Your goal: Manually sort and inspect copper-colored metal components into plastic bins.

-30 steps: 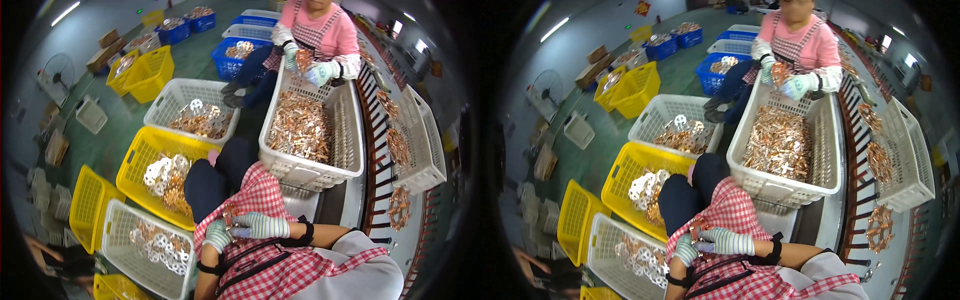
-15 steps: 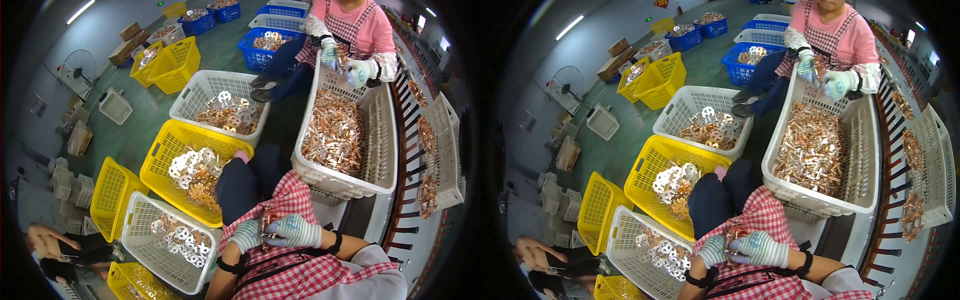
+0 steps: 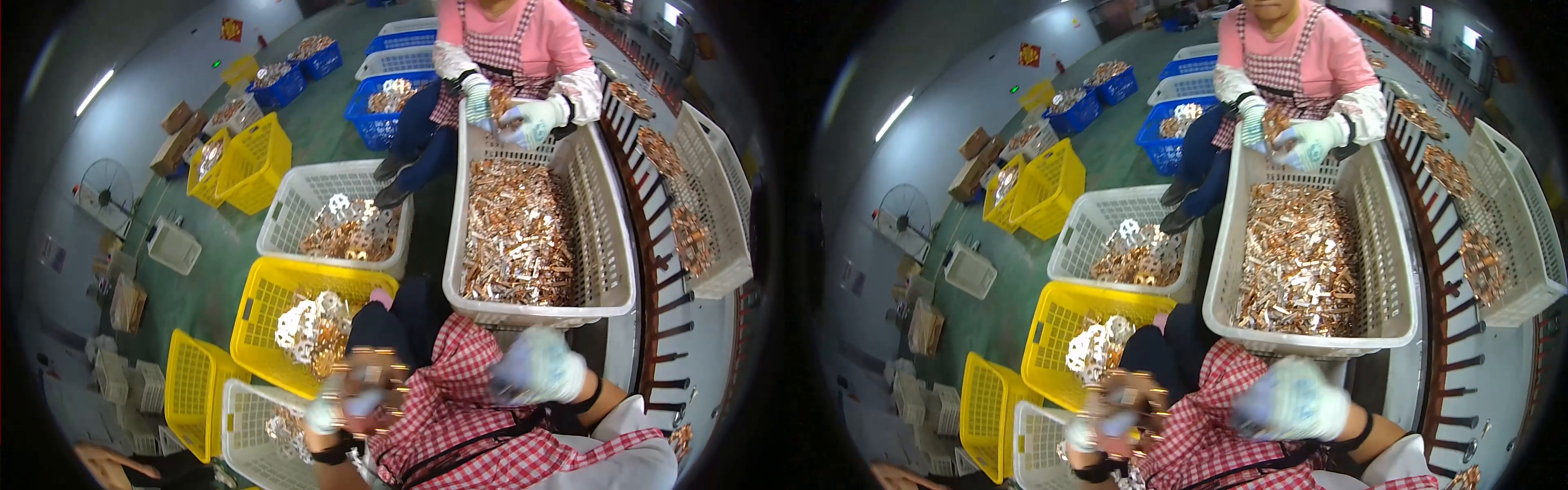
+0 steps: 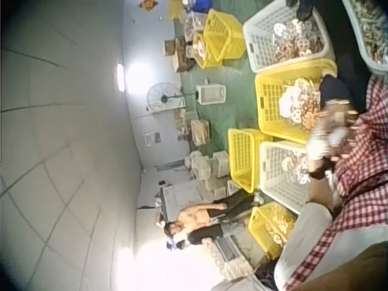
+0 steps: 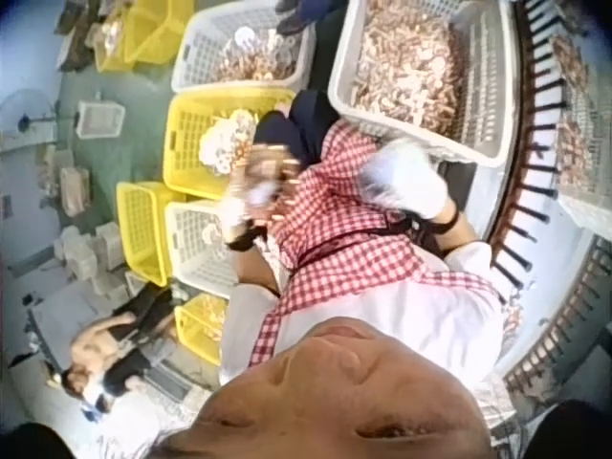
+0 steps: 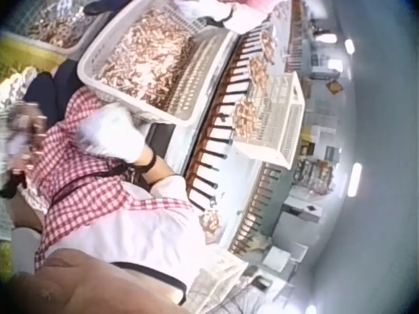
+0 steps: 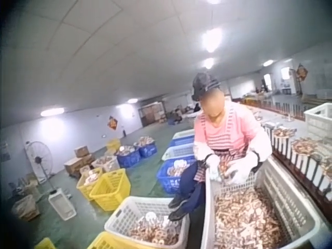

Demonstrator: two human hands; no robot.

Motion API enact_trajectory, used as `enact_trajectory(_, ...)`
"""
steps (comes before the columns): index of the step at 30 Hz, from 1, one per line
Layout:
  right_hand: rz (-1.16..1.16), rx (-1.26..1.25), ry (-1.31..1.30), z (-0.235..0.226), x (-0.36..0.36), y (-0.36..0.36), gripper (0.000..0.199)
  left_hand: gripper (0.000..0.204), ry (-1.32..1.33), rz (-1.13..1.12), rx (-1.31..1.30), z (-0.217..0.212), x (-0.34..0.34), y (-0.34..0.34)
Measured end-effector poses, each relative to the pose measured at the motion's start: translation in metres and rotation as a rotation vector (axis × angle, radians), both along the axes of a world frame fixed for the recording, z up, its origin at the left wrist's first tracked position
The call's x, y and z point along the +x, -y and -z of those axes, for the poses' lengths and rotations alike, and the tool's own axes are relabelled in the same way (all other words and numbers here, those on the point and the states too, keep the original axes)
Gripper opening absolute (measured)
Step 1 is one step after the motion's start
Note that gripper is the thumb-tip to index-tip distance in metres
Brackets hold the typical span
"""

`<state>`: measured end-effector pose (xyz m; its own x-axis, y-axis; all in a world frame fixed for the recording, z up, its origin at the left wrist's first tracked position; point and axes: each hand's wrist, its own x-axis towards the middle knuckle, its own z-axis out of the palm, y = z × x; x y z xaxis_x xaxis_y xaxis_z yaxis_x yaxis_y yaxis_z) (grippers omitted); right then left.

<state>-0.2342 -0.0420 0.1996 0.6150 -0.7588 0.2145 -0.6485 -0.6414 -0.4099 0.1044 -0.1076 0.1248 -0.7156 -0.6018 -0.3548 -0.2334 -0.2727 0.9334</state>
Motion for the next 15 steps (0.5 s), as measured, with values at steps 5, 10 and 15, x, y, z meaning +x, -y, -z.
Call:
enact_trajectory(5,0.929,-0.202,0.522,0.012,-0.068,-0.02,0.032,0.052,-0.441,-0.322,0.333,-0.012,-0.06,0.045)
enact_trajectory(10,0.945,-0.264,0.087,0.03,-0.078,-0.01,0.063,0.053,-0.452,-0.287,0.326,-0.129,-0.229,0.036)
enact_trajectory(15,1.179,-0.422,0.997,0.043,-0.074,-0.066,0.05,0.053,-0.426,-0.477,0.262,-0.171,-0.274,0.0)
